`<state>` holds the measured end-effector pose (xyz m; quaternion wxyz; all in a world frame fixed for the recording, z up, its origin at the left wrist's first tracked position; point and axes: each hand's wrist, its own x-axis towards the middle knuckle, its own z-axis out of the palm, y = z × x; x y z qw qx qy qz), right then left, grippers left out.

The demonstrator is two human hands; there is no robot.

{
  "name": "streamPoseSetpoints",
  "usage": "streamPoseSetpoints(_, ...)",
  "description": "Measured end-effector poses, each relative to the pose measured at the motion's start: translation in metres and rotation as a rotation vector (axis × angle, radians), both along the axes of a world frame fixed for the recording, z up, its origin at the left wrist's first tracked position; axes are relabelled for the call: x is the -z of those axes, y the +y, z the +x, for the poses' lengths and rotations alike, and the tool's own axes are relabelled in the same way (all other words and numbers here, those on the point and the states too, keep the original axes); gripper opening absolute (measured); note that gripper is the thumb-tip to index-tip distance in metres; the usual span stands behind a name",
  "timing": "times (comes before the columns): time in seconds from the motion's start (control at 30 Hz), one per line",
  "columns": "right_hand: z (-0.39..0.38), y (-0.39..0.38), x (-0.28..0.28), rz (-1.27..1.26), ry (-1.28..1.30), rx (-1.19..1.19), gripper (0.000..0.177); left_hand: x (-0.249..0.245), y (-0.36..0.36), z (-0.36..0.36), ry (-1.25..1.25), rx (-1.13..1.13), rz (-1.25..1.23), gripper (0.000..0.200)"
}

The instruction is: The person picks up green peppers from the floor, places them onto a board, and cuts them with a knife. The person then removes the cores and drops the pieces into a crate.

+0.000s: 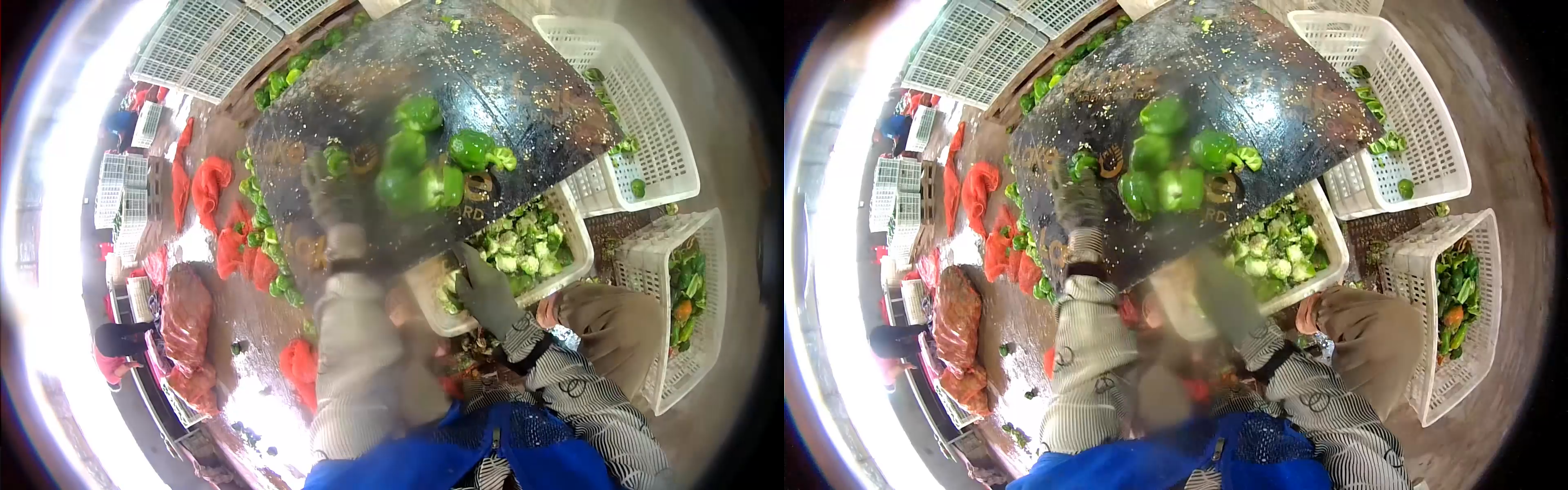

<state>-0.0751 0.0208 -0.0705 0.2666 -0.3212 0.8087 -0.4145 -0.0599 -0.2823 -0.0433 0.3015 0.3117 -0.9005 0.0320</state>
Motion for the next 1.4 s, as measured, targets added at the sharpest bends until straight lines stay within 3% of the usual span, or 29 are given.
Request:
streamPoseSetpoints(0.07,-0.004,-0.003,-0.012,0.006,0.096,-0.014,0.054,0.008,-0.041,-0.002,-0.11,-0.055,0.112,0.052)
streamPoseSetpoints(0.13,-0.006,-0.011,-0.037,-0.174,-0.057,-0.022,0.049,0.016,-0.072,-0.001,-0.22,-0.11,0.232,0.05)
streamPoseSetpoints(0.2,-0.004,-0.014,-0.031,-0.09,-0.047,-0.056,0.045,0.022,-0.089,0.005,-0.269,0.113,0.509,0.051)
streamPoseSetpoints(0.27,0.004,-0.02,-0.02,-0.127,0.04,-0.054,0.042,0.041,-0.096,0.019,-0.298,0.031,0.507,0.055)
streamPoseSetpoints(0.3,-0.003,-0.027,-0.056,-0.179,0.028,-0.082,0.04,0.06,-0.104,0.034,-0.469,0.041,0.474,0.057)
streamPoseSetpoints(0.33,-0.002,-0.032,-0.055,-0.177,0.021,-0.088,0.04,0.033,-0.082,0.033,-0.638,0.051,0.441,0.058)
streamPoseSetpoints(0.37,0.002,-0.034,-0.05,-0.168,0.105,-0.094,0.037,0.012,-0.041,0.052,-0.453,0.037,0.635,0.065)
streamPoseSetpoints(0.4,0.007,-0.035,-0.041,-0.159,0.189,-0.103,0.033,0.008,-0.013,0.065,-0.457,0.025,0.646,0.065)
streamPoseSetpoints(0.43,0.014,-0.039,-0.017,-0.104,0.56,-0.218,0.026,0.008,0.007,0.077,-0.438,0.04,0.693,0.068)
streamPoseSetpoints(0.47,0.015,-0.041,-0.021,-0.099,0.548,-0.233,0.026,0.006,0.025,0.089,-0.417,0.053,0.74,0.07)
streamPoseSetpoints(0.53,0.018,-0.051,-0.031,0.141,0.315,-0.365,0.022,0.0,0.05,0.109,-0.448,0.079,0.734,0.073)
streamPoseSetpoints(0.6,0.023,-0.057,-0.037,0.163,0.332,-0.384,0.028,-0.003,0.061,0.115,-0.169,0.161,0.936,0.075)
streamPoseSetpoints(0.63,0.023,-0.059,-0.049,0.175,0.24,-0.371,0.025,-0.016,0.069,0.114,-0.152,0.11,1.08,0.077)
streamPoseSetpoints(0.7,0.026,-0.061,-0.053,0.189,0.151,-0.359,0.024,0.009,0.059,0.126,-0.171,0.101,1.025,0.077)
streamPoseSetpoints(0.77,0.032,-0.067,-0.036,0.271,0.362,-0.359,0.039,0.018,0.054,0.129,-0.193,0.097,0.968,0.077)
streamPoseSetpoints(0.83,0.032,-0.072,-0.027,0.292,0.347,-0.363,0.039,0.02,0.056,0.128,-0.256,0.059,0.767,0.076)
streamPoseSetpoints(0.97,0.032,-0.076,-0.01,0.411,0.307,-0.46,0.039,0.006,0.069,0.124,-0.279,0.071,0.715,0.07)
streamPoseSetpoints(1.07,0.039,-0.069,0.008,0.31,0.422,-0.426,0.033,0.002,0.084,0.124,-0.242,0.101,0.52,0.067)
streamPoseSetpoints(1.13,0.031,-0.059,-0.003,0.334,0.354,-0.414,0.032,-0.017,0.086,0.116,-0.383,0.293,0.308,0.066)
streamPoseSetpoints(1.2,0.02,-0.042,-0.021,0.383,0.201,-0.424,0.029,-0.013,0.085,0.11,-0.423,0.294,0.318,0.066)
streamPoseSetpoints(1.27,0.003,-0.026,-0.049,0.431,0.041,-0.445,0.029,0.016,0.07,0.109,-0.302,0.034,0.63,0.065)
streamPoseSetpoints(1.3,-0.022,-0.017,-0.121,0.575,0.158,-0.583,0.027,0.008,0.073,0.103,-0.366,-0.02,0.649,0.067)
streamPoseSetpoints(1.37,-0.046,0.006,-0.097,0.128,0.264,-0.277,0.038,0.011,0.075,0.1,-0.347,-0.007,0.635,0.07)
streamPoseSetpoints(1.4,-0.07,0.004,-0.101,0.151,0.185,-0.105,0.043,0.012,0.076,0.103,-0.33,0.001,0.616,0.072)
